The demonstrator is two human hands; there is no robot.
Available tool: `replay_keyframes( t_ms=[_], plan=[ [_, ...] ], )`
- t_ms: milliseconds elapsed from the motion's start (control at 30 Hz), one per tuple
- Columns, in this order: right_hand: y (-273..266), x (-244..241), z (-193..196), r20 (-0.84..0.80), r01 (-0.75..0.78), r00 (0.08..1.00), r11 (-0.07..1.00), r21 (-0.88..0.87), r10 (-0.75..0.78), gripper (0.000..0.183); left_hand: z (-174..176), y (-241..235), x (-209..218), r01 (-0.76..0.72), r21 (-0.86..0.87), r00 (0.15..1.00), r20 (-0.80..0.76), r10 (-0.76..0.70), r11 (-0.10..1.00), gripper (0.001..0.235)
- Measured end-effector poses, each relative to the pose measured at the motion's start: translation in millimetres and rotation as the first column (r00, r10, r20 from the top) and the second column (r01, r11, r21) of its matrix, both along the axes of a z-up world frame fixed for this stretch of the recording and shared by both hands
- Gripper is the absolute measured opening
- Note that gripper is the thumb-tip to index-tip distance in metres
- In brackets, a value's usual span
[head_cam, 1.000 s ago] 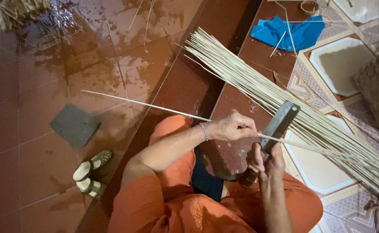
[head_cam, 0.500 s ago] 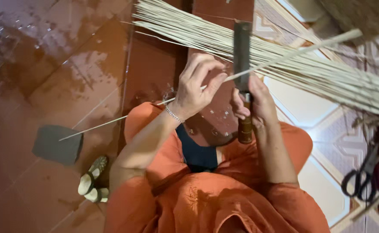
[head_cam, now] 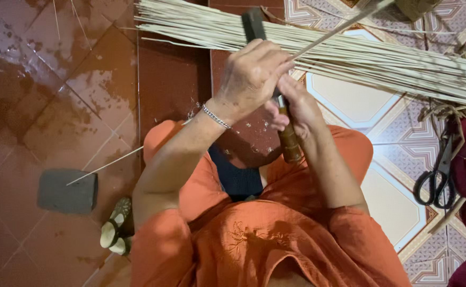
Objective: The person sits on the floor and uses a knife to shave thin strips from bamboo sticks. They hold each stick with one hand and draw the knife along its length to remove the outer layer, repeating this process for multiple sticks.
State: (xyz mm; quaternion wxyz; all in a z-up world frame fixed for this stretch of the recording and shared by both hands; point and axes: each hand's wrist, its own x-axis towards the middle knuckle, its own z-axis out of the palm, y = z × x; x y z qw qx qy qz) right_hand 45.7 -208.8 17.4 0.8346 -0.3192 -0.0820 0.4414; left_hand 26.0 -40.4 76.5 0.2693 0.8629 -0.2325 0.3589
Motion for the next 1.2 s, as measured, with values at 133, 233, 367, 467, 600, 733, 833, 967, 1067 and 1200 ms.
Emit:
replay_keyframes(
  t_ms=[133, 233, 367, 467, 600, 733, 833, 967, 1067, 1200],
  plan=[
    [-1, 11, 4, 0.006, -0.011, 1.000, 0.998, 0.056, 0.011, 0.026, 6, 12, -6, 0.060, -0.096, 0.990, -0.118, -0.072, 0.994, 0.012],
    [-2, 13, 8, -0.002, -0.018, 1.000, 1.000, 0.010, 0.018, 0.027, 17, 17, -4, 0.135, -0.209, 0.955, -0.234, -0.184, 0.969, 0.015],
    [-2, 14, 11, 0.045, -0.065, 0.997, 0.996, 0.065, 0.062, 0.030, 27, 16, -10, 0.179, -0.286, 0.935, -0.249, -0.253, 0.941, 0.015],
    [-1, 9, 14, 0.079, -0.051, 0.996, 0.997, 0.053, 0.046, 0.033, 31, 16, -13, 0.180, -0.268, 0.944, -0.225, -0.243, 0.947, 0.010],
    [-4, 4, 25, 0.120, 0.056, 0.991, 0.998, 0.009, -0.057, 0.035, 25, 19, -32, 0.219, -0.345, 0.968, -0.038, -0.246, 0.913, 0.033],
    [-11, 5, 34, 0.142, 0.040, 0.989, 0.995, 0.092, -0.053, 0.038, -3, 42, -31, -0.039, -0.414, 0.877, -0.451, -0.168, 0.910, 0.026],
    [-11, 6, 37, 0.240, 0.071, 0.968, 0.997, -0.012, -0.066, 0.038, -28, 49, -30, -0.165, -0.460, 0.667, -0.704, -0.244, 0.873, 0.024],
    [-16, 14, 32, 0.381, 0.194, 0.897, 0.974, 0.117, -0.224, 0.050, -39, 60, -21, -0.073, -0.500, 0.862, -0.467, -0.197, 0.863, 0.018],
    [-38, 12, 22, 0.337, 0.388, 0.826, 0.889, 0.244, -0.453, 0.061, -38, 64, -17, -0.144, -0.489, 0.892, -0.441, -0.102, 0.860, 0.016],
    [-65, 13, 8, 0.238, 0.545, 0.742, 0.771, 0.330, -0.627, 0.061, -40, 61, -15, -0.216, -0.488, 0.862, -0.502, -0.069, 0.846, 0.015]
  ],
)
